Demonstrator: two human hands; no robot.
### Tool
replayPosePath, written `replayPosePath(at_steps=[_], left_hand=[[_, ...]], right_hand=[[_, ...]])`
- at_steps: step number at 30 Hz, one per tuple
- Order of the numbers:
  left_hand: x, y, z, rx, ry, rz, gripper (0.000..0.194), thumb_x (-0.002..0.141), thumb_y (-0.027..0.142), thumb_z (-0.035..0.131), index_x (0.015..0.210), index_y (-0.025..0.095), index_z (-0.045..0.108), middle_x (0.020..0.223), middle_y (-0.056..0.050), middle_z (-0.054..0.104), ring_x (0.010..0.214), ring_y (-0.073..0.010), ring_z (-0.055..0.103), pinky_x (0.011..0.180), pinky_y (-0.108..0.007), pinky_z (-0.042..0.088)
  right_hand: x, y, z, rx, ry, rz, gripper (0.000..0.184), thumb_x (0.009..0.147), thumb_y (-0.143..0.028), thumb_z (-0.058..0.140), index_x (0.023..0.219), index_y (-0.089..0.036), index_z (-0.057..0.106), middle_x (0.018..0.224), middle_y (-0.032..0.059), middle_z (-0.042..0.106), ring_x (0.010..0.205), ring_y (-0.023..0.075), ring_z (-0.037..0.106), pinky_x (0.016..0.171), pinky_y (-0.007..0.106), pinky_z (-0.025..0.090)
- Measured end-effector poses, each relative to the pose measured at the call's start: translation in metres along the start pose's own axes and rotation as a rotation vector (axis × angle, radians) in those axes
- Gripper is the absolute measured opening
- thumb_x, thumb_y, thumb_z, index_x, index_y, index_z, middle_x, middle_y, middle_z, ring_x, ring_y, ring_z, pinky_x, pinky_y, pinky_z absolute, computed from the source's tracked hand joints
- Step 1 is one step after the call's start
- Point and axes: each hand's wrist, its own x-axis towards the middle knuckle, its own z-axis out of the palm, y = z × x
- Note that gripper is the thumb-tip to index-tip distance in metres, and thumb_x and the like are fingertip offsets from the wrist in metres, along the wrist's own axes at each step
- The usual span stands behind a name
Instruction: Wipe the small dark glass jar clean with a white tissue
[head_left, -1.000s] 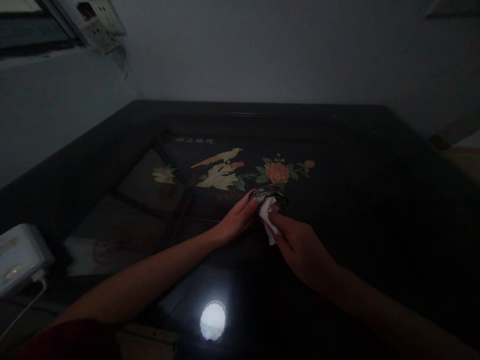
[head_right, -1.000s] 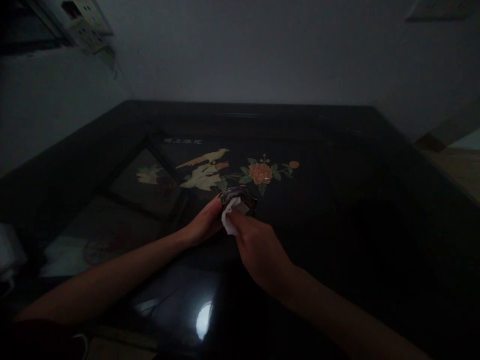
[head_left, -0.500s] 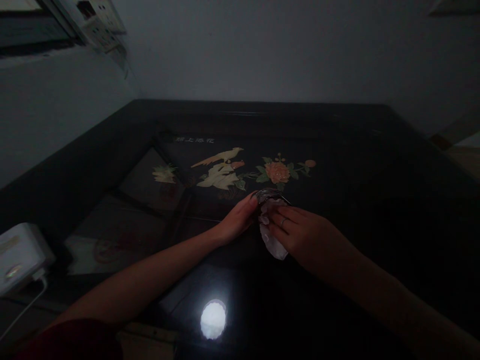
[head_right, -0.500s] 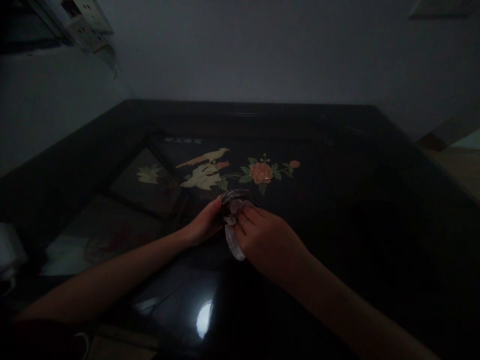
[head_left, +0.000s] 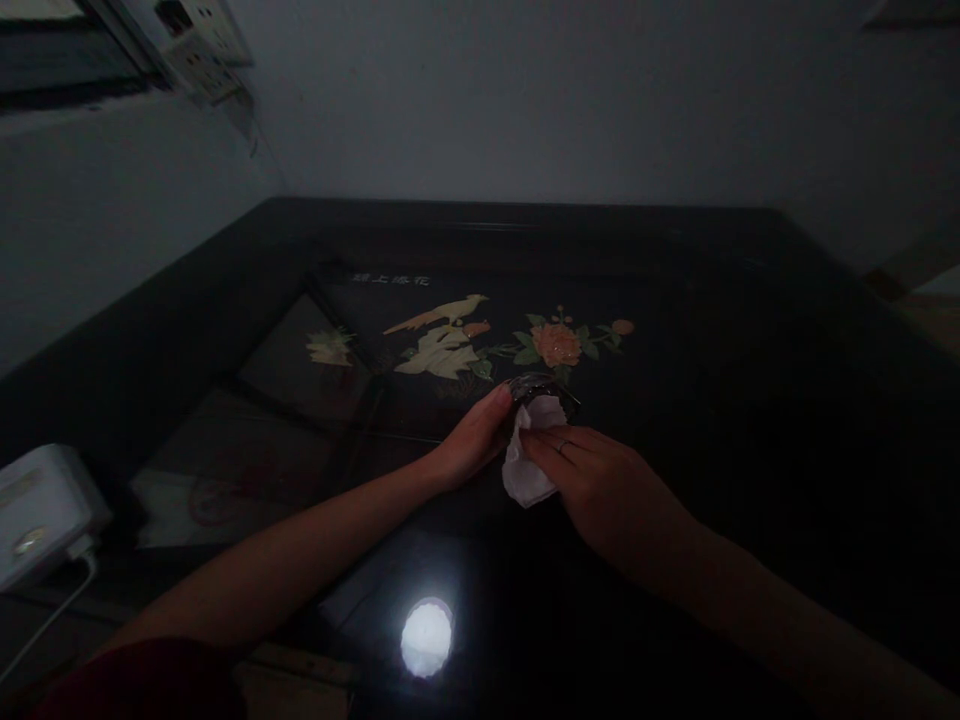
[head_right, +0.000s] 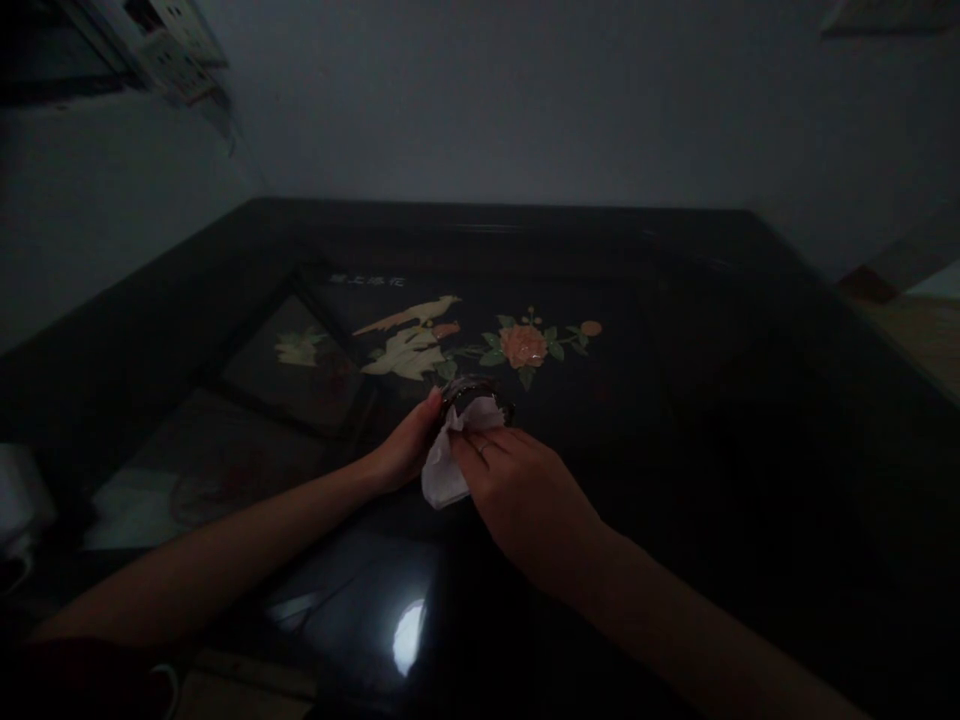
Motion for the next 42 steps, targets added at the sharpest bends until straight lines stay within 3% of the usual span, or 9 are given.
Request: replayPosePath(at_steps=[3,7,11,15,22,29,36,42], left_hand=[[-0.002,0.000,-0.004,0.029,0.014,-0.025,0.056,0.069,0.057,0.071,0.106,0.016,0.065,0.103,-0.008,0.070,0.099,-0.0247,0.063,0.090,-0.033,0.045],[-0.003,-0.002,-0.008,0.059,-0.011,0.008,0.058,0.071,0.055,0.072,0.113,0.017,0.062,0.108,-0.008,0.068,0.104,-0.0243,0.061,0.094,-0.034,0.042],[-0.003,-0.003,-0.008,0.063,-0.021,0.005,0.057,0.072,0.054,0.071,0.116,0.018,0.061,0.111,-0.007,0.067,0.106,-0.0229,0.060,0.097,-0.034,0.040],[-0.002,-0.002,-0.006,0.048,-0.006,0.005,0.058,0.069,0.055,0.073,0.114,0.019,0.061,0.108,-0.006,0.068,0.102,-0.0214,0.061,0.093,-0.032,0.042],[-0.003,-0.004,-0.008,0.077,-0.027,0.007,0.054,0.076,0.054,0.067,0.117,0.019,0.060,0.116,-0.007,0.065,0.110,-0.0231,0.058,0.096,-0.032,0.040],[-0.003,-0.003,-0.006,0.076,-0.026,-0.017,0.053,0.074,0.055,0.068,0.114,0.020,0.062,0.111,-0.006,0.067,0.104,-0.0214,0.059,0.092,-0.031,0.040],[-0.002,-0.002,-0.004,0.090,-0.007,-0.008,0.057,0.073,0.057,0.068,0.115,0.019,0.062,0.111,-0.008,0.067,0.104,-0.0222,0.059,0.092,-0.031,0.040],[0.000,-0.006,-0.010,0.065,-0.040,-0.010,0.055,0.075,0.056,0.067,0.115,0.018,0.062,0.116,-0.008,0.066,0.110,-0.0240,0.058,0.096,-0.032,0.040]], right_hand=[[0.000,-0.002,0.001,0.203,-0.001,0.146,0.038,0.081,0.002,0.042,0.110,-0.010,0.064,0.100,0.0121,0.074,0.090,0.0207,0.070,0.082,0.032,0.056],[0.001,-0.003,0.000,0.537,0.013,0.375,0.032,0.088,-0.006,0.042,0.110,-0.016,0.063,0.092,0.0068,0.075,0.082,0.0188,0.071,0.072,0.027,0.056],[0.003,-0.004,-0.001,0.653,0.034,0.457,0.027,0.093,-0.015,0.041,0.106,-0.016,0.064,0.083,0.0059,0.074,0.075,0.0192,0.071,0.066,0.027,0.055],[0.003,-0.002,0.000,0.545,-0.009,0.360,0.031,0.087,-0.006,0.042,0.107,-0.015,0.064,0.096,0.0087,0.074,0.083,0.0202,0.071,0.073,0.030,0.056],[0.000,0.005,-0.003,0.110,-0.119,0.057,0.033,0.082,0.002,0.046,0.108,-0.007,0.065,0.104,0.0157,0.073,0.093,0.0238,0.070,0.084,0.035,0.057],[-0.004,0.009,-0.002,-0.218,-0.048,-0.123,0.028,0.081,-0.001,0.051,0.104,0.000,0.068,0.110,0.0241,0.069,0.104,0.0307,0.067,0.091,0.041,0.055],[-0.004,0.009,0.000,-0.228,-0.055,-0.105,0.030,0.081,-0.002,0.052,0.107,-0.001,0.068,0.112,0.0228,0.069,0.106,0.0294,0.066,0.093,0.040,0.054],[0.000,0.008,-0.007,0.049,-0.098,-0.017,0.035,0.082,0.001,0.044,0.107,-0.008,0.067,0.103,0.0156,0.073,0.094,0.0226,0.070,0.085,0.034,0.056]])
